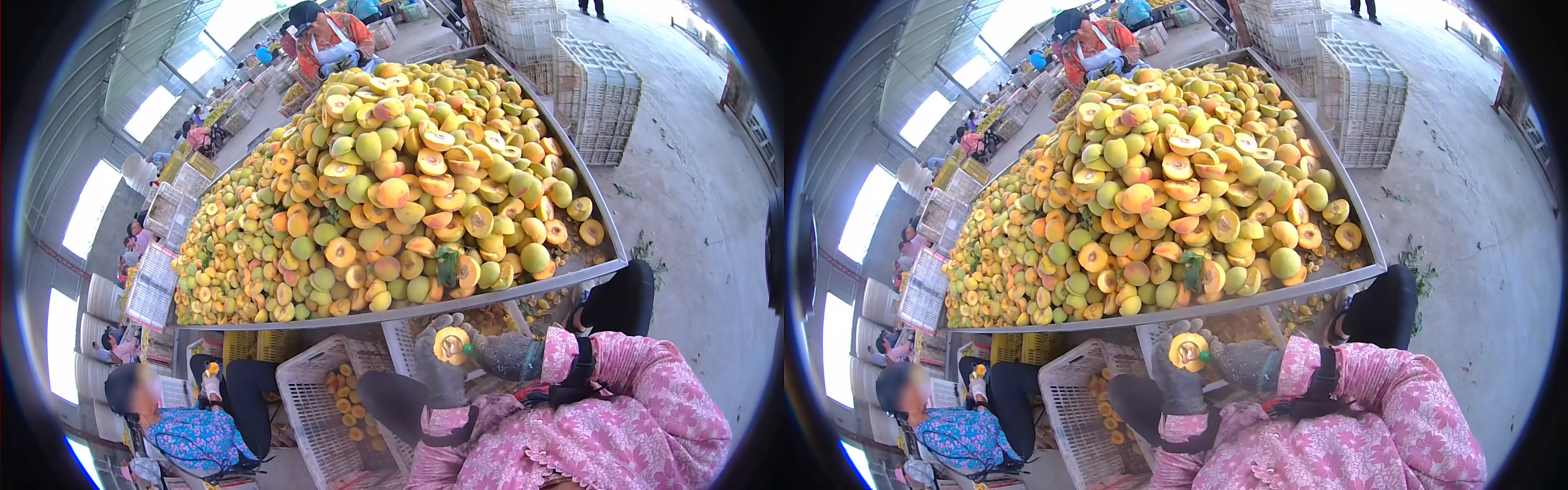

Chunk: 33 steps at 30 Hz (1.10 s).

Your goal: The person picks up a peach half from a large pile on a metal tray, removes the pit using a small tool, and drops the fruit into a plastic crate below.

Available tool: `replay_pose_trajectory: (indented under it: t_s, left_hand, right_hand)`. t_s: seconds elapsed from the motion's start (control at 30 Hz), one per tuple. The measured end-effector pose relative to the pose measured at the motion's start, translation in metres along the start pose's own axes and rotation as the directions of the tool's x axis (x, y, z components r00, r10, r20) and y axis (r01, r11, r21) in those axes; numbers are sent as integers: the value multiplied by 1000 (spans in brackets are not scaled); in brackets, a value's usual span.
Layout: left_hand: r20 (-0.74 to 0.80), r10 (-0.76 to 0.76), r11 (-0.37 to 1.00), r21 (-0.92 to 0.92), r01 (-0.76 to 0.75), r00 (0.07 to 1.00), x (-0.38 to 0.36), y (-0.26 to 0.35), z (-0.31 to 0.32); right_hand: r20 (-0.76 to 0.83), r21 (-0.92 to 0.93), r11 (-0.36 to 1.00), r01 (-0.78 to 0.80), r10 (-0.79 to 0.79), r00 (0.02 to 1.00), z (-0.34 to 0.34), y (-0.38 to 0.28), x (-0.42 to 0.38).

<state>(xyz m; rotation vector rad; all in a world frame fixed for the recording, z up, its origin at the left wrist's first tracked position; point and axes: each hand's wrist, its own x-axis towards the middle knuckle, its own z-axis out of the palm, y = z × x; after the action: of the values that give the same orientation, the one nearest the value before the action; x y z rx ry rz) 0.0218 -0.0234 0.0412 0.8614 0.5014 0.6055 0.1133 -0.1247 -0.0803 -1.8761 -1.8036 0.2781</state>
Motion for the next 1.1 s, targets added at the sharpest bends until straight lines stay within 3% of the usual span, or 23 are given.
replay_pose_trajectory:
  t_s: [0.07, 0.1, 0.17, 0.2, 0.27, 0.37, 0.5, 0.6, 0.7, 0.73, 0.8, 0.83, 0.87, 0.9, 0.93, 0.97, 1.0, 1.03, 1.07, 1.1]
  left_hand:
    - [-15, -45, 999, -3, 45, 999, 4, -1, -5]
    - [-31, -86, 996, -6, 86, 996, 7, -2, -9]
    - [1, -97, 992, 82, 97, 995, 13, -5, -21]
    - [31, -108, 981, 168, 101, 994, 15, -7, -27]
    - [32, -151, 979, 142, 146, 988, 16, -9, -31]
    - [5, -150, 983, 105, 148, 989, 15, -13, -30]
    - [-18, -84, 993, 77, 85, 996, 16, -20, -32]
    - [-58, -73, 997, 21, 75, 996, 13, -22, -30]
    - [-109, -51, 998, 24, 54, 993, 11, -26, -27]
    - [-110, -50, 998, 23, 53, 993, 12, -25, -28]
    - [-6, -190, 966, -178, 186, 982, 14, -22, -30]
    - [-9, -185, 967, -180, 180, 983, 15, -19, -30]
    - [53, -73, 994, 89, 68, 996, 16, -15, -29]
    - [142, 18, 937, 344, -67, 990, 18, -11, -28]
    - [190, -7, 925, 374, -66, 982, 15, -7, -27]
    - [189, -5, 925, 375, -68, 982, 11, -7, -26]
    - [129, -55, 998, 33, 51, 990, 7, -10, -26]
    - [90, -123, 936, -319, 146, 988, 4, -11, -28]
    - [86, -121, 937, -319, 142, 989, 5, -10, -32]
    - [60, -190, 883, -426, 197, 980, 8, -10, -40]
  right_hand:
    - [117, 167, 975, -147, 128, 985, 9, -1, 1]
    - [118, 167, 975, -149, 130, 984, 10, 1, -3]
    - [232, 556, 796, -241, 130, 964, -46, -29, 8]
    - [233, 557, 795, -242, 131, 964, -60, -37, 11]
    - [397, 283, 879, -383, 257, 881, -80, -50, 16]
    - [417, 161, 915, -371, 278, 866, -99, -61, 21]
    - [382, 273, 865, -422, 305, 873, -85, -57, 21]
    - [315, 351, 865, -358, 251, 915, -82, -54, 19]
    - [410, 298, 824, -482, 345, 844, -79, -52, 19]
    - [394, 267, 866, -422, 301, 868, -74, -48, 19]
    - [382, 232, 906, -352, 248, 890, -54, -31, 21]
    - [172, 230, 958, -171, 133, 976, -37, -17, 21]
    - [-44, 187, 982, 12, -4, 999, -34, -15, 24]
    - [-46, 186, 982, 17, -8, 999, -29, -14, 25]
    - [-126, 295, 955, -27, 67, 990, -25, -14, 26]
    - [-194, 405, 912, -61, 152, 969, -31, -20, 30]
    - [-195, 405, 913, -59, 149, 969, -42, -22, 29]
    - [189, 648, 693, -318, 257, 948, -75, -32, 28]
    - [562, 704, 386, -596, 212, 800, -93, -39, 28]
    - [564, 703, 388, -596, 206, 800, -93, -41, 26]
